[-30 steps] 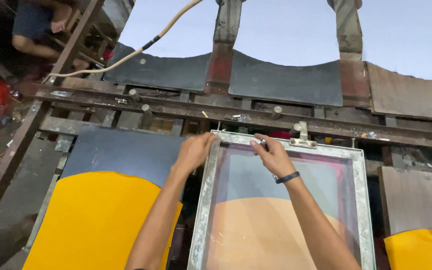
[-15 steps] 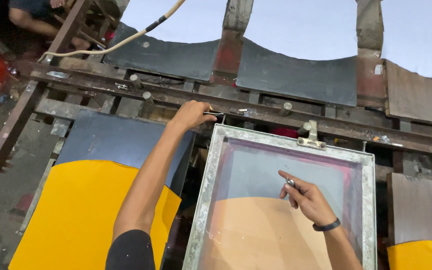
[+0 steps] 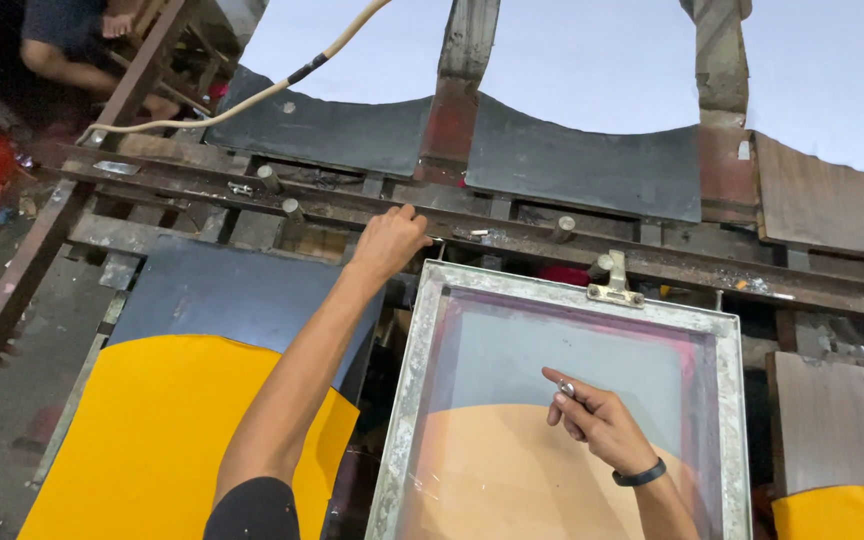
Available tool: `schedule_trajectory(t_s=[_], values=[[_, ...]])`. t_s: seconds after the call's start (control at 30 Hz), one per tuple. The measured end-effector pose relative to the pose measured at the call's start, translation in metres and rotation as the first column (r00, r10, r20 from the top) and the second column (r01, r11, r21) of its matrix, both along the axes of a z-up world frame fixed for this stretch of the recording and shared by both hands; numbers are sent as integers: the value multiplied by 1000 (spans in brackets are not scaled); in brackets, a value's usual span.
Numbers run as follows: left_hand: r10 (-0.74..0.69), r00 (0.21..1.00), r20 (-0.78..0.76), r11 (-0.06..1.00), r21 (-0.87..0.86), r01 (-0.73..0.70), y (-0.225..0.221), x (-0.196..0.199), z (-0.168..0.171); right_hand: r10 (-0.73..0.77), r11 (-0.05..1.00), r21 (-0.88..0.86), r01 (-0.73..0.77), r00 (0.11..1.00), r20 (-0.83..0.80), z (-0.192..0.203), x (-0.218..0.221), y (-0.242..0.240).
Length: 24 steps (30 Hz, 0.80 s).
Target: Adjusting and securing a screen printing frame onto a carousel printing machine using a wrench.
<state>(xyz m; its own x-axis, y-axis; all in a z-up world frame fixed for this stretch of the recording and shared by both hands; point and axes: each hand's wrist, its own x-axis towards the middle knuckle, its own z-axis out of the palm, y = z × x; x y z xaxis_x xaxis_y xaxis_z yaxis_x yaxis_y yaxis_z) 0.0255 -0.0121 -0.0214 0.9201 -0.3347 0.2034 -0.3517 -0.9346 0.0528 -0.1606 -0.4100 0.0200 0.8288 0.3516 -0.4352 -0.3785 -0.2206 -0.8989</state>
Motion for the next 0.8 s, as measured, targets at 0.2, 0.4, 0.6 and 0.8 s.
schedule_trajectory(t_s=[0.2,0.4,0.6,0.8], values=[[-26,1000,-15,998,59,27,-19,3,12,44,999,-17,-44,999,-29,7,-4,14],[12,998,-63,989,150,-2,-19,12,-5,70,996,-58,-67,997,43,8,-7,13],[24,997,-78,926,377,7,-29,16,-7,85,996,-27,-83,995,47,5,-5,28],[-21,999,-28,959,281,28,-19,10,0,101,993,-68,-93,985,137,45,37,66]])
